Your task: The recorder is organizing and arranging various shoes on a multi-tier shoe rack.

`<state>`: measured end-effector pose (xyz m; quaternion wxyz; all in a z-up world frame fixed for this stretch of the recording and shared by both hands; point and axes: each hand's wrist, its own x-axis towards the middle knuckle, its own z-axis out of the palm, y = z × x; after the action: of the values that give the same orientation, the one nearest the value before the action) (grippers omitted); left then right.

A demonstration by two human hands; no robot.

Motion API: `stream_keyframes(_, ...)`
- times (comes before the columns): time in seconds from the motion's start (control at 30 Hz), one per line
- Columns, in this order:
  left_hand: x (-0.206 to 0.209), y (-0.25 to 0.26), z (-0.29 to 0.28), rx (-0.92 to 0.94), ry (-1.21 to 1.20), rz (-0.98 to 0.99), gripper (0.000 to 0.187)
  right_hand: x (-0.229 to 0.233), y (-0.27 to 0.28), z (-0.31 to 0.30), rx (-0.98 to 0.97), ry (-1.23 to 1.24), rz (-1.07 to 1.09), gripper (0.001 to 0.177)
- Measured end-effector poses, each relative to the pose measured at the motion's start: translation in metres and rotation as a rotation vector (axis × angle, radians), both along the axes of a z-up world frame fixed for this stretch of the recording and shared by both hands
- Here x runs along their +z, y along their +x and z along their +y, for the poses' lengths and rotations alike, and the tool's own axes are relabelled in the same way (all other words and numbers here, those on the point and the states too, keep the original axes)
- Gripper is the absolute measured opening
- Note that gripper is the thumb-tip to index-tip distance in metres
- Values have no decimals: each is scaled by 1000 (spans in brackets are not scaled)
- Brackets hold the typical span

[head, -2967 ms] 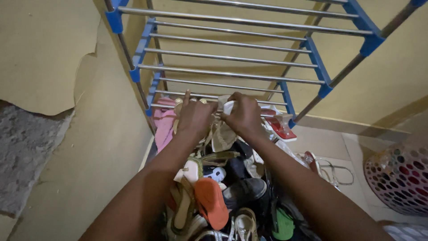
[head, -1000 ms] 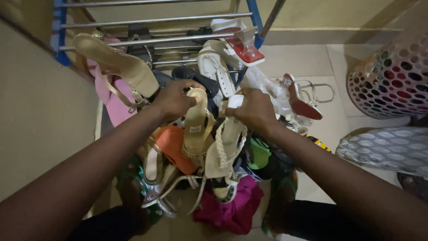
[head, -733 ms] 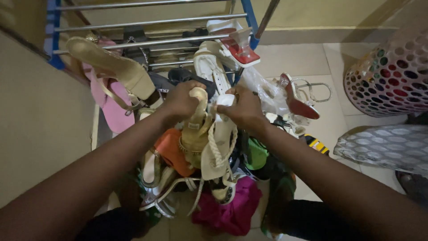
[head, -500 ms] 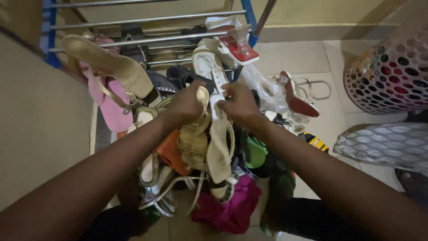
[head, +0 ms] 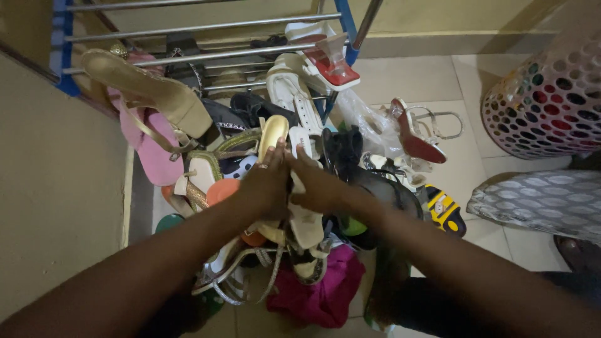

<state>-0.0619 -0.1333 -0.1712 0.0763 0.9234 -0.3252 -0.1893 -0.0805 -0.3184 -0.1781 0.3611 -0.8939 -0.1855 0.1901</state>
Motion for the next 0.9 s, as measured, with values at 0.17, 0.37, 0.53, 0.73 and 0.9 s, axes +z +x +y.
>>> stream_keyframes(0.17, 30, -13, 0, -34, -61, -18, 134, -42, -33, 4, 74, -149, 2, 124)
stream_keyframes(0.37, 7, 3, -3, -49, -36, 51, 104, -50, -49, 11, 162, -82, 8, 125)
stream_keyframes(0.53, -19, 16, -5, -73, -19, 103, 79, -42, -36, 17, 156, -98, 94, 125)
stream_keyframes(0.73, -15, 22, 15, -57, 12, 152, 50, -68, -7, 18, 144, -116, 11, 125)
stream_keyframes(0.9, -8, 26, 34, -24, 28, 198, 33, -6, 19, 43, 109, -202, 65, 114)
